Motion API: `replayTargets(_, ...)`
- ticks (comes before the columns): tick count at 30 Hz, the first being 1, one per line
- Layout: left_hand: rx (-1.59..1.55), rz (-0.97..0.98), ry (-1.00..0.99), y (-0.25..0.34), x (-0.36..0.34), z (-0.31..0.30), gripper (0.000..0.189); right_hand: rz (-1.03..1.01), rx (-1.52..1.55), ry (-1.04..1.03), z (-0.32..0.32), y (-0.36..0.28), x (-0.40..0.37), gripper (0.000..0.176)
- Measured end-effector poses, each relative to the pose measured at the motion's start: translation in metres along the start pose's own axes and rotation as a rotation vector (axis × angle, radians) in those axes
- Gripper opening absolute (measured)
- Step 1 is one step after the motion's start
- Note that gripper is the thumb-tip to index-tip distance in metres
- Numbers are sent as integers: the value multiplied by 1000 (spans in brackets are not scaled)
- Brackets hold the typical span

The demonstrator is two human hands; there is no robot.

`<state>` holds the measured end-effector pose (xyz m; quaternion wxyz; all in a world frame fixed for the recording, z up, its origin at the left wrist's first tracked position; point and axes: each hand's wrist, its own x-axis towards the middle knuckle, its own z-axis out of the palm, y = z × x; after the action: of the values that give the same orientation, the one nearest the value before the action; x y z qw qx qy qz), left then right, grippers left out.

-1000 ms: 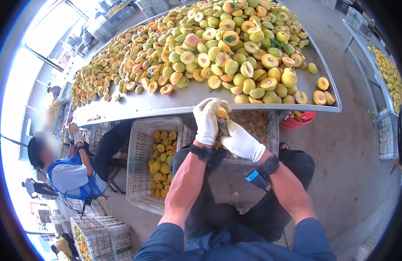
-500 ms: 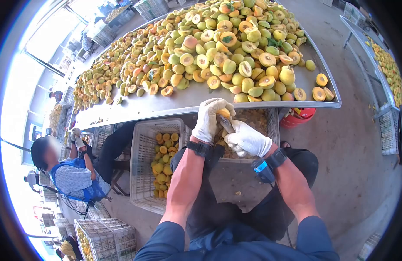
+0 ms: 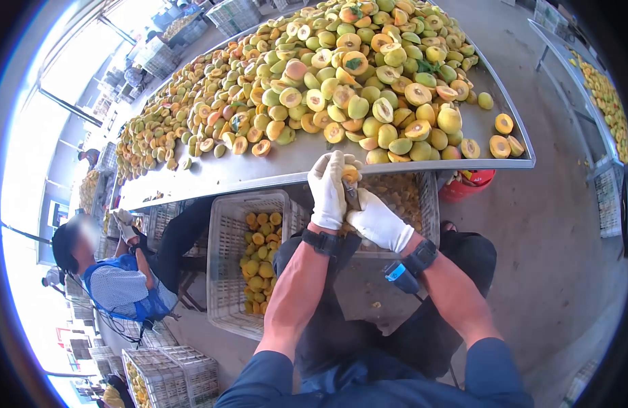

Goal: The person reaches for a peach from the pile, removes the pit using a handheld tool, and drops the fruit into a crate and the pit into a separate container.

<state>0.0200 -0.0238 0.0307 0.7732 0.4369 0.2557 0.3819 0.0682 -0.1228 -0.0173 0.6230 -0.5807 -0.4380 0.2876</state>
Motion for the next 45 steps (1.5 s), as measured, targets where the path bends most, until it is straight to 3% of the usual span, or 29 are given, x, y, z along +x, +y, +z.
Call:
replayTargets(2,161,37,-12,6,-2,-2,20,567,335,-286,-21,-62,1,19)
replayTargets(5,111,-33,-58,10,1,-10,21,662,492,-333,-23,-70,0,10)
replayTargets(10,99,-16,-73,13,-5,-9,20,694,558,-373,-27,-67,0,11)
replayTargets(13,155,59,-79,16,-7,-6,20,741,771,-392,-29,-68,-3,13)
replayTargets(16,180,71,-112,17,-7,-9,21,736,690,-403,-34,-74,-2,13)
replayTargets(18,176,-134,-163,20,0,-12,26,707,629,-431,-35,-68,-1,13)
replayTargets(20,224,-176,-196,17,7,-19,26,733,412,-431,-33,-66,-1,13)
replayTargets(23,253,-316,-118,13,11,-27,29,768,572,-413,-29,-60,-1,14)
replayTargets(26,262,-274,-199,25,10,-26,37,790,722,-400,-28,-53,-2,15)
replayTargets(28,412,-366,-399,42,8,-23,44,792,680,-413,-32,-58,-2,16)
replayTargets(30,496,-420,-429,46,12,-25,42,798,639,-422,-34,-62,-1,17)
replayTargets(32,569,-307,-528,42,13,-28,36,827,646,-434,-34,-62,-2,16)
replayTargets(36,313,-197,-248,30,4,-20,27,816,775,-386,-28,-62,-1,13)
replayTargets(45,187,-301,-178,30,13,-36,30,772,822,-493,-23,-56,6,13)
